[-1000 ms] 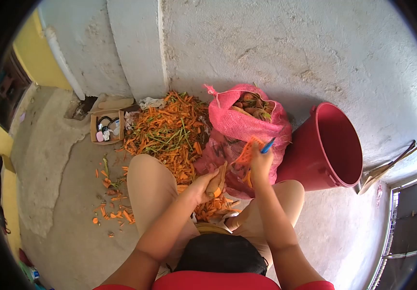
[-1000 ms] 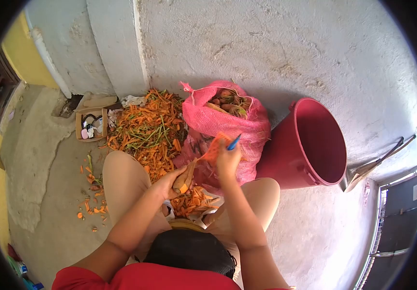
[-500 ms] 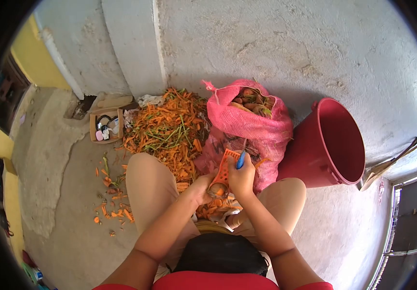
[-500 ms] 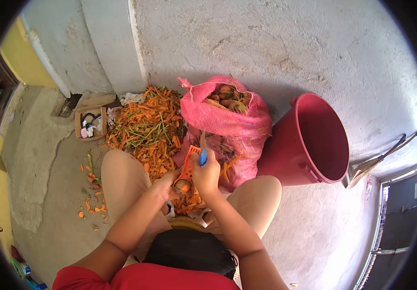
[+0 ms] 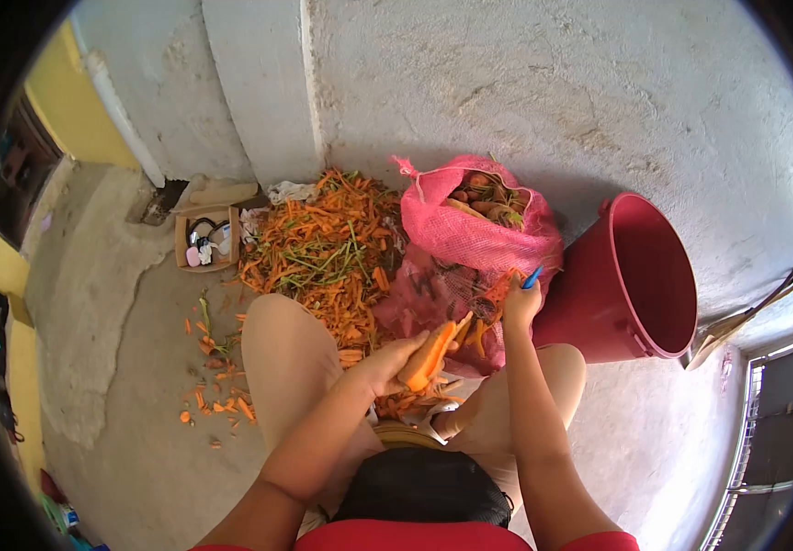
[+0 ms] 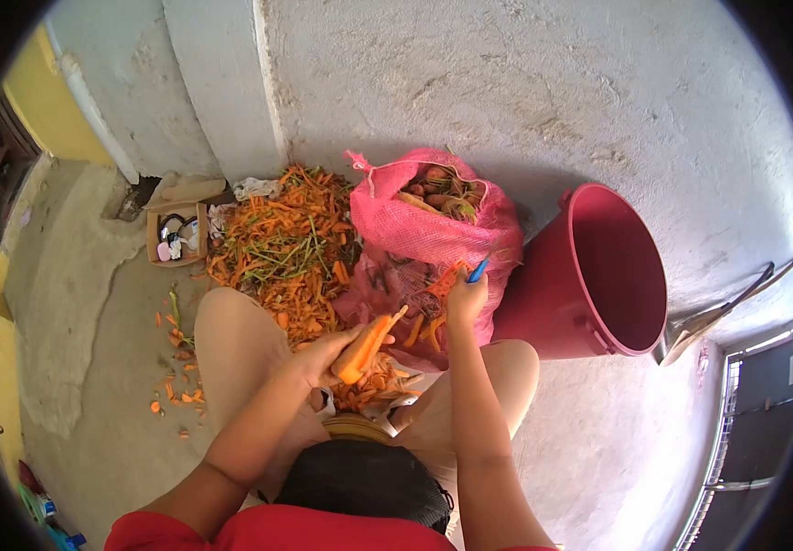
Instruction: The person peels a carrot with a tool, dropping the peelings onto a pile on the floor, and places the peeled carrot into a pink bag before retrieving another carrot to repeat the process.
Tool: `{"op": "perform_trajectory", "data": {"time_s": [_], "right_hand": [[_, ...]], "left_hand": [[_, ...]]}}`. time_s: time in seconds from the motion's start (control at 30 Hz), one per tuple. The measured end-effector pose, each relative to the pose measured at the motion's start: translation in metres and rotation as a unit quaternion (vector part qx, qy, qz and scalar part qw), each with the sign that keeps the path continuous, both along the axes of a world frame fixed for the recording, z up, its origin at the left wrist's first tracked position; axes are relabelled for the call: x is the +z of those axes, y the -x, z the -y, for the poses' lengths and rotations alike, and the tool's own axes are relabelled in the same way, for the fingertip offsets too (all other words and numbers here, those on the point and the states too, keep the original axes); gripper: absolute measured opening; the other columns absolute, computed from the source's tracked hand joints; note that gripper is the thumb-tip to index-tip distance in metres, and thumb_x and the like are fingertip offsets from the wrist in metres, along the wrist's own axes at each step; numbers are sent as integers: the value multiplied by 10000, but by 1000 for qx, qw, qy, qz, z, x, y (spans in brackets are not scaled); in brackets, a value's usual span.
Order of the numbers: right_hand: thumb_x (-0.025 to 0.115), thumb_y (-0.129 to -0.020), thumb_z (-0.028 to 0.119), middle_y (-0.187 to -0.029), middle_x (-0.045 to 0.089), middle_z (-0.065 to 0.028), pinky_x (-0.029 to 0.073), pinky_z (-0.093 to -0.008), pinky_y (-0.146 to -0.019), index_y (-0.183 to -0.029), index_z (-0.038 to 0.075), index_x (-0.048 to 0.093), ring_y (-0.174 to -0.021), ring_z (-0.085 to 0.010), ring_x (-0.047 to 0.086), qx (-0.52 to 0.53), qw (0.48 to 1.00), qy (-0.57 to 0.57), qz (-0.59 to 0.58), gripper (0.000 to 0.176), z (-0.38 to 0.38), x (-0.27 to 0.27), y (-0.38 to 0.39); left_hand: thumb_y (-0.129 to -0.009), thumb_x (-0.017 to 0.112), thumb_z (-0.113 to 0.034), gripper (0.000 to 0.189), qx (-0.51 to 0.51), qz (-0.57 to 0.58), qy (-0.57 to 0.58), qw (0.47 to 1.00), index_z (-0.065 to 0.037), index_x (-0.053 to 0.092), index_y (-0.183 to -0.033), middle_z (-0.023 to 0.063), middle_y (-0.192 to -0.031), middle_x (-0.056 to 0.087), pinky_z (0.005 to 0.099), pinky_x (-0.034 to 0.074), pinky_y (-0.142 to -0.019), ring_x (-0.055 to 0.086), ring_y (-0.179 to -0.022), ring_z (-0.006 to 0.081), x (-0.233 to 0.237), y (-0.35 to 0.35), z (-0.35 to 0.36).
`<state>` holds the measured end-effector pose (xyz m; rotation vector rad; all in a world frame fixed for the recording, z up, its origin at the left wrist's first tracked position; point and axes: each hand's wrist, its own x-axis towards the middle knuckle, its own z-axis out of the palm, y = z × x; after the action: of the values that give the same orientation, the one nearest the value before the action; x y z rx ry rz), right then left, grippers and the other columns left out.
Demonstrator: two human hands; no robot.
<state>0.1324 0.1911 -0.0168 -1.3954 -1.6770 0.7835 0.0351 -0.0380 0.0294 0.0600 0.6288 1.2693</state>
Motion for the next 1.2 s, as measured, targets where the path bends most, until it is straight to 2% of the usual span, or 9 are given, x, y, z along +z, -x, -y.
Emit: {"op": "perform_trajectory", "data": {"time_s": [0.27,0.47,0.57,0.8,0.9,0.97,1.07,1.17,1.2], "right_hand": [[562,-785,97,-642,498,-19,369,-233,-502,-847,-14,518,-538,-79,416,208,957,91,-179,134,98,62,29],[557,-788,79,-623,504,-80,388,-271,-490,-892,1,500,-521,-105,446,259,956,16,-134,142,129,75,29],[549,-783,57,-670,528,-57,408,-249,-552,-872,-5,510,-595,-103,475,250,961,63,-99,115,138,83,30],[576,-769,136,-554,470,-87,363,-309,-461,-799,-13,502,-485,-148,429,222,975,22,23,168,125,78,29],[583,-764,171,-564,523,-128,391,-358,-472,-800,-19,529,-464,-243,490,149,986,-66,-34,201,81,42,26],[584,-760,171,-561,527,-126,389,-360,-476,-760,-20,537,-471,-239,494,54,996,-27,63,196,35,21,15],[578,-765,161,-524,472,-68,355,-332,-449,-707,-12,511,-456,-164,433,38,999,-3,20,195,2,-12,4],[557,-783,139,-518,413,13,320,-278,-427,-669,9,490,-470,-72,365,65,993,24,-93,186,14,5,3],[550,-789,132,-520,405,26,311,-267,-423,-669,14,492,-472,-61,358,87,987,36,-126,178,29,22,8]], "left_hand": [[-869,396,-358,362,81,84,74,990,-15,483,-942,108,-777,544,316,467,-521,551,-650,209,-31,10,-11],[-875,351,-316,336,120,88,154,977,-33,526,-921,91,-808,595,337,505,-528,596,-659,189,-13,5,-10],[-868,378,-297,305,101,90,113,984,-40,538,-912,88,-826,600,324,512,-528,602,-669,182,-3,6,-2],[-874,378,-334,325,104,44,126,985,-49,524,-931,91,-791,583,299,479,-518,572,-647,176,-11,3,-9],[-886,350,-358,353,19,89,60,994,-56,486,-1008,95,-769,541,285,446,-527,517,-623,174,-27,3,-3],[-887,345,-372,373,-26,126,-1,992,-59,466,-1050,95,-759,520,282,445,-536,506,-625,167,-26,5,3],[-880,362,-385,403,-26,187,-81,979,-60,447,-1102,101,-811,531,284,474,-535,545,-685,158,-9,7,1],[-880,359,-389,390,36,44,55,997,-47,460,-1040,85,-787,488,282,453,-530,508,-679,181,-17,8,-3],[-867,399,-383,395,30,92,35,995,-18,471,-999,87,-783,495,297,474,-525,526,-715,184,-28,9,-3]]}}
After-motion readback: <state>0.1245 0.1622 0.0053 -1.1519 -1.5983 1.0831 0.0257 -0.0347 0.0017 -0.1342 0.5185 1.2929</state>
